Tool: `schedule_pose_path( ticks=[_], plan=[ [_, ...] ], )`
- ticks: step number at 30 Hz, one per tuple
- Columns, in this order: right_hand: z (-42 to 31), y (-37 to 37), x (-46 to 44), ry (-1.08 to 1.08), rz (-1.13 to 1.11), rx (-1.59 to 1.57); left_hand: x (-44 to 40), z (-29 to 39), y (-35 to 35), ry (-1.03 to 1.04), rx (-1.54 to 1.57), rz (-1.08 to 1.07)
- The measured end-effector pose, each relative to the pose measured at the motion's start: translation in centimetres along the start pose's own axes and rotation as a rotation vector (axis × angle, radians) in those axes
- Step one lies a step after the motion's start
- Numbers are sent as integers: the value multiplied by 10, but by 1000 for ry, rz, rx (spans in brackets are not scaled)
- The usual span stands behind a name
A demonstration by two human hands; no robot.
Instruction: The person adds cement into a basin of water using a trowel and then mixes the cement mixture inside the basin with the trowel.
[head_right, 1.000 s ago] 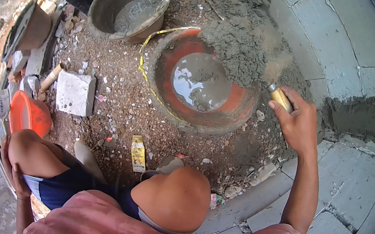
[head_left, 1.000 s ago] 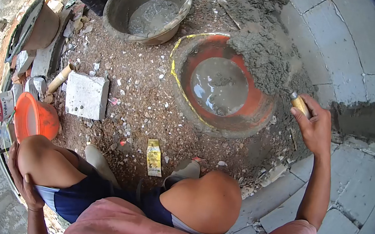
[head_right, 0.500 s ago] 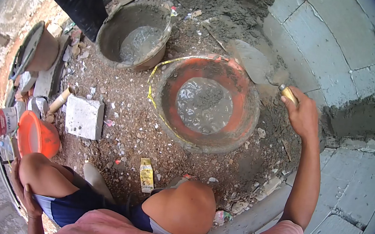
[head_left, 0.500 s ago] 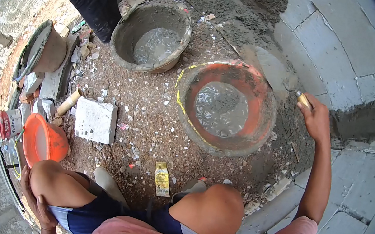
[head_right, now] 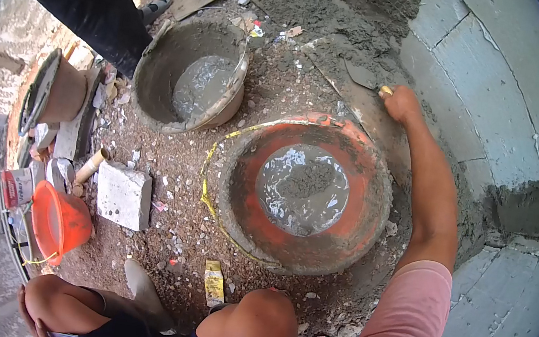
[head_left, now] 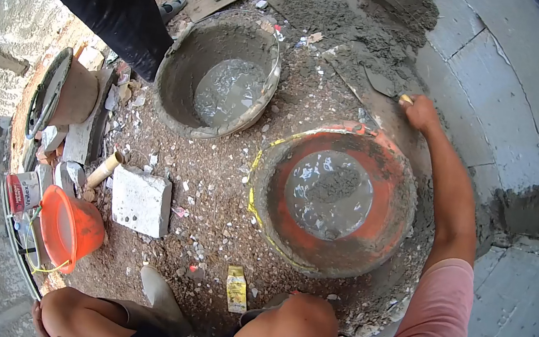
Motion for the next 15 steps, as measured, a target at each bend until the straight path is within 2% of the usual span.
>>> schedule_pose_path(
  ticks=[4,10,15],
  plan=[
    [-8,-4,-54,128,-48,150,16,-18,-24,-125,-21,87],
    [7,2,-105,214,-10,150,29,-29,-33,-217,-31,129],
    [14,15,-111,179,53,98,37,-32,-35,-220,-21,139]
  ],
)
Point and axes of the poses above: each hand's wrist, its own x-axis away from the middle knuckle, its own y-axis out of the palm, z = x × y, the point moved 10 cm from there along -x, towards the middle knuckle, and after that the axes turned 13 degrees about -y, right-handed, at the moved point
